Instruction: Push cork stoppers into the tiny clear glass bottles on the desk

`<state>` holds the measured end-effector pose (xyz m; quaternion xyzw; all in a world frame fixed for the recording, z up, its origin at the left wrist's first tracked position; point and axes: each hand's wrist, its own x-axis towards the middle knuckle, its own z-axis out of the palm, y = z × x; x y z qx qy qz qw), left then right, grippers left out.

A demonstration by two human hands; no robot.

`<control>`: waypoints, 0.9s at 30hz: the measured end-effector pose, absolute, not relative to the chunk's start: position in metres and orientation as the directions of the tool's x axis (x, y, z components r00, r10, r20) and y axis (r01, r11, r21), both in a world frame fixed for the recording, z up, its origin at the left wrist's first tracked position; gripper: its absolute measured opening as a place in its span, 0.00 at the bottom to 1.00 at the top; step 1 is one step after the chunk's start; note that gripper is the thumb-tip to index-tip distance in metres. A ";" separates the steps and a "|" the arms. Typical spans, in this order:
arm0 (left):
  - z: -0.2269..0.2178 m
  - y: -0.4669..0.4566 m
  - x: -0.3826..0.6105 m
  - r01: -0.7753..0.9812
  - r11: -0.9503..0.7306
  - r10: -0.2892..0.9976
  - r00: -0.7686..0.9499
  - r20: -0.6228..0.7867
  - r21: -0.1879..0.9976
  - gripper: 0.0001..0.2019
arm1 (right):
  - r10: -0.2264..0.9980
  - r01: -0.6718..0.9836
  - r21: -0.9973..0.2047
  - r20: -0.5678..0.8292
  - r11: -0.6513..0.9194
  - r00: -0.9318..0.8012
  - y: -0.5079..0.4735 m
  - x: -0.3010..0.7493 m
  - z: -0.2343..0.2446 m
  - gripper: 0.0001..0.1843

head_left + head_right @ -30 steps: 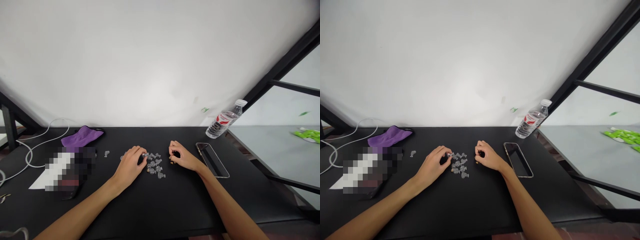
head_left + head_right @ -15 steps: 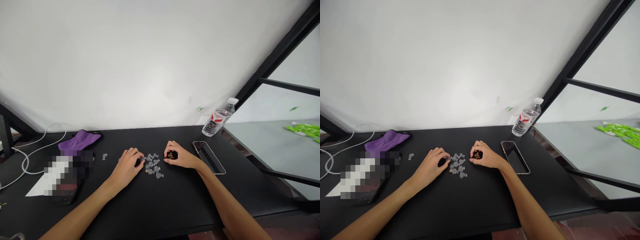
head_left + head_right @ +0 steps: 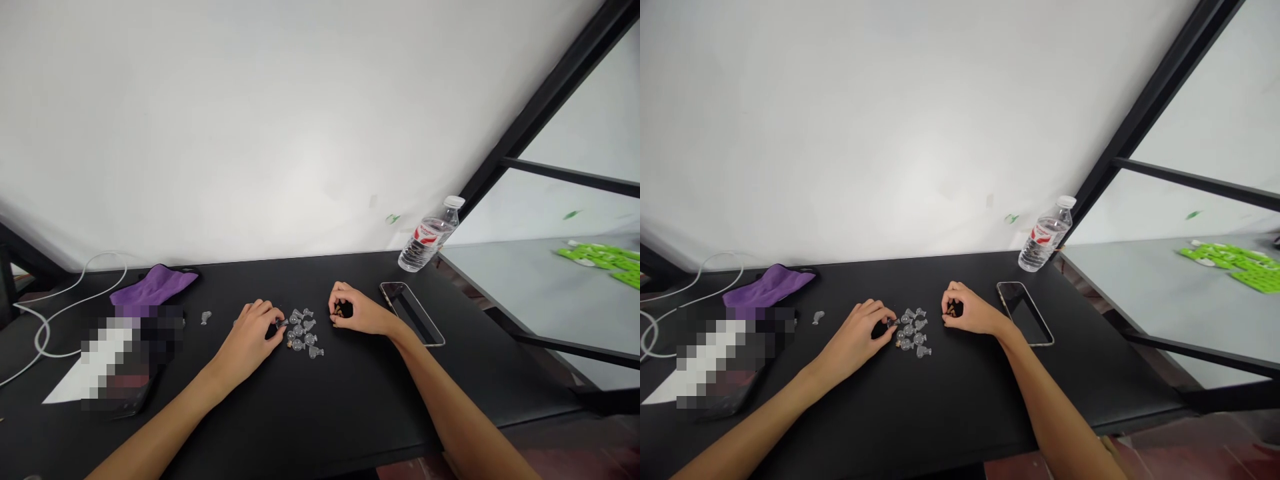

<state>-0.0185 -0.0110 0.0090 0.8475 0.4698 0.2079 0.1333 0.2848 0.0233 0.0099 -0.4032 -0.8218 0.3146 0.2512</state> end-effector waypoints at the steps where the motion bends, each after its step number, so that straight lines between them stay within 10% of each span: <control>1: 0.010 -0.011 -0.018 0.739 -0.518 0.854 0.471 0.219 0.430 0.04 | 0.821 0.506 -0.719 0.156 0.476 -0.550 0.024 0.285 0.010 0.08; 11: 0.021 -0.008 -0.021 0.668 -0.413 0.890 0.439 0.120 0.619 0.08 | 0.858 0.505 -0.732 0.215 0.457 -0.466 0.029 0.281 0.009 0.07; 19: 0.041 0.013 -0.053 0.607 -0.501 0.850 0.481 0.217 0.617 0.09 | 0.884 0.491 -0.750 0.274 0.443 -0.378 0.030 0.274 0.006 0.11; 27: 0.049 0.016 -0.086 0.651 -0.523 0.788 0.615 0.021 0.549 0.09 | 0.868 0.471 -0.729 0.397 0.496 -0.299 0.032 0.250 0.016 0.14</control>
